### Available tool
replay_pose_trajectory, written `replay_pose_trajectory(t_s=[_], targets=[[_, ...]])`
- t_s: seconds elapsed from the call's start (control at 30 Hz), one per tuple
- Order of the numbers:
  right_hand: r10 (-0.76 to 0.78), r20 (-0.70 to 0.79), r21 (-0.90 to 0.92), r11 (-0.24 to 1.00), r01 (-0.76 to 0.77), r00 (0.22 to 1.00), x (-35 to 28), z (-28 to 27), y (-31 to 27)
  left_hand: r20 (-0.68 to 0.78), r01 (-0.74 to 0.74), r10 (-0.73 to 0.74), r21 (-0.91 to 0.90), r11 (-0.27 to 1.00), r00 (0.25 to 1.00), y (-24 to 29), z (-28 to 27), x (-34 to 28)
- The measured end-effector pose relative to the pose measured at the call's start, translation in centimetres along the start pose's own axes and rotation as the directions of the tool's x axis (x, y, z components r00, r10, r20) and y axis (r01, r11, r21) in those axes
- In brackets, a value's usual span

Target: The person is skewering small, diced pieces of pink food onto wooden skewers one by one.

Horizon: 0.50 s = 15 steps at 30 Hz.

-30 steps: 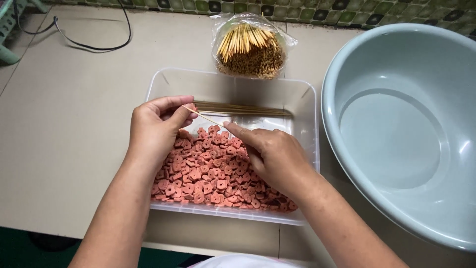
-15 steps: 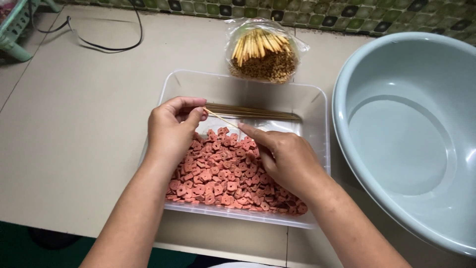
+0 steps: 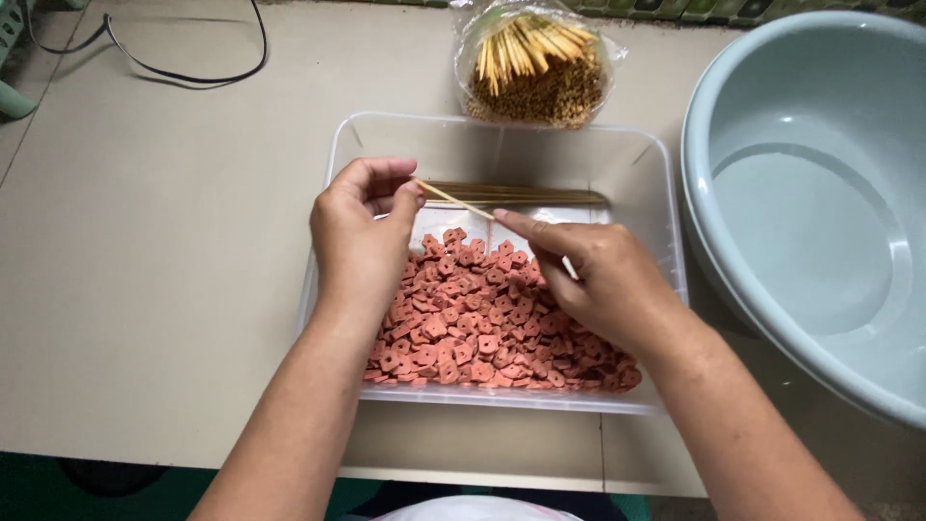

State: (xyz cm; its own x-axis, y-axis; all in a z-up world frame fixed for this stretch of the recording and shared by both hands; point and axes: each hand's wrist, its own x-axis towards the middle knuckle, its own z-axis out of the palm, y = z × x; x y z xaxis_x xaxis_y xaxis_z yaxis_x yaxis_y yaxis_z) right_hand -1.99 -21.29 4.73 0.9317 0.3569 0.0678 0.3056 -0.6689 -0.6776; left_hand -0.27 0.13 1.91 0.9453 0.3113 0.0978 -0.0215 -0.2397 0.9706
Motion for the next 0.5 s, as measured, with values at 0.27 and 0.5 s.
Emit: replay_pose_trajectory(t_s=[0.27, 0.5], targets=[[-0.094, -0.076, 0.005, 0.996, 0.095, 0.993, 0.2, 0.9, 1.2, 0.000, -0.024, 0.024, -0.107, 0.994, 1.000, -2.0, 0.4, 1.0], [-0.140, -0.060, -0.023, 0.990, 0.139, 0.988, -0.2, 0.7, 1.1, -0.041, -0.023, 0.017, -0.145, 0.989, 0.999, -2.7, 0.3, 1.0]])
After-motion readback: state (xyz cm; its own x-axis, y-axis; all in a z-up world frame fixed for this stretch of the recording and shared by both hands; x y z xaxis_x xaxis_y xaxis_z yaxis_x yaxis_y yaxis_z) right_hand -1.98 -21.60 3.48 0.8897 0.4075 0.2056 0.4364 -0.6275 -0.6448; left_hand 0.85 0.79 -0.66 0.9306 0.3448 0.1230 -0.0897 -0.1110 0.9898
